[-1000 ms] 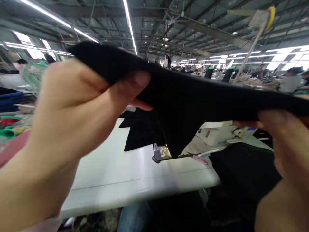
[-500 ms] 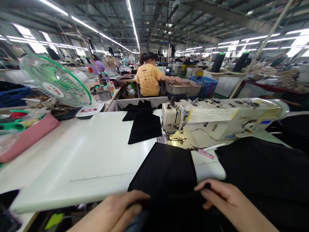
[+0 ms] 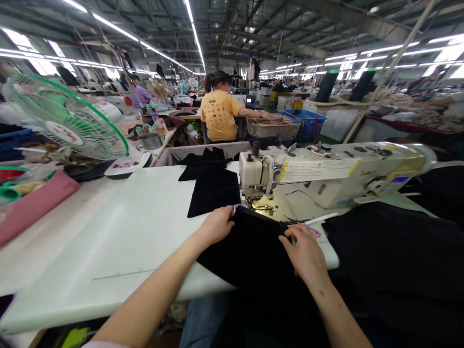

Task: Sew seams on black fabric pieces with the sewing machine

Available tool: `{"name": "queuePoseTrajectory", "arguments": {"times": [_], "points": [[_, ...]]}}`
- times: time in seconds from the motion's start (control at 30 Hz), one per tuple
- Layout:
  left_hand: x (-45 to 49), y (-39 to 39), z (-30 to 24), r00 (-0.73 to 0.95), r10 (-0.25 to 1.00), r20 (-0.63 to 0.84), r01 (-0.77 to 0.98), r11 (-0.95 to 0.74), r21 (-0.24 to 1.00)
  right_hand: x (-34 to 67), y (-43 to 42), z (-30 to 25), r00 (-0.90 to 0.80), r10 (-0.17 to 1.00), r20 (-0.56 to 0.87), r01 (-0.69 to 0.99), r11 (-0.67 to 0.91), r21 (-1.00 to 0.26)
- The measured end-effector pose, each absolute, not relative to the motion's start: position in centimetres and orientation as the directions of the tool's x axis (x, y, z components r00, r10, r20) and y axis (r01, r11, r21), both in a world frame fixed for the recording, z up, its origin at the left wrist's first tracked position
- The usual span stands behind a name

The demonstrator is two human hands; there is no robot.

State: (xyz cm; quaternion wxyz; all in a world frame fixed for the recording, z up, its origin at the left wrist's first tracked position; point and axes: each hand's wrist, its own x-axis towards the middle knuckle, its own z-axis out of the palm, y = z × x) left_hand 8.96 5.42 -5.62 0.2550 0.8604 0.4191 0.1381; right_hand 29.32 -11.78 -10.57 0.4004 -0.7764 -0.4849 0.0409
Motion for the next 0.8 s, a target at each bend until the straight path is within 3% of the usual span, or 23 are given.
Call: {"name": "queuePoseTrajectory", "arguments": {"times": [0.17, 0.23, 0.3, 0.4, 0.6, 0.73, 0.8], "points": [[7.7, 2.4, -5.4, 0.549, 0.826, 0.126, 0.548, -0.47, 0.692, 29.7, -12.0, -10.9, 0.554, 0.752, 0.358, 0.653, -0.125, -0.747], [6.5, 1.1, -4.9, 0.524, 0.849, 0.061, 0.401, -0.309, 0.862, 29.6, -12.3, -10.8, 0.619, 0.735, 0.275, 0.47, -0.066, -0.88], [5.4, 0.0, -4.2, 0.552, 0.832, -0.05, 0.178, -0.06, 0.982, 29.5, -12.6, -10.5, 0.632, 0.77, 0.091, 0.173, -0.025, -0.985], [4.3, -1.2, -3.0, 0.577, 0.813, -0.077, 0.0, 0.094, 0.996, 29.2, -12.8, -10.3, 0.624, 0.779, -0.057, -0.069, -0.018, -0.997], [3.6, -1.7, -1.6, 0.424, 0.899, 0.111, 0.069, -0.154, 0.986, 28.7, -13.5, -9.7, 0.742, 0.67, 0.034, 0.083, -0.042, -0.996], [3.1, -1.7, -1.3, 0.374, 0.915, 0.151, 0.095, -0.2, 0.975, 28.2, -14.2, -8.8, 0.788, 0.616, 0.002, 0.086, -0.107, -0.991], [3.1, -1.8, -1.4, 0.324, 0.936, 0.139, 0.068, -0.169, 0.983, 27.9, -14.3, -8.6, 0.786, 0.618, 0.034, 0.08, -0.047, -0.996]]}}
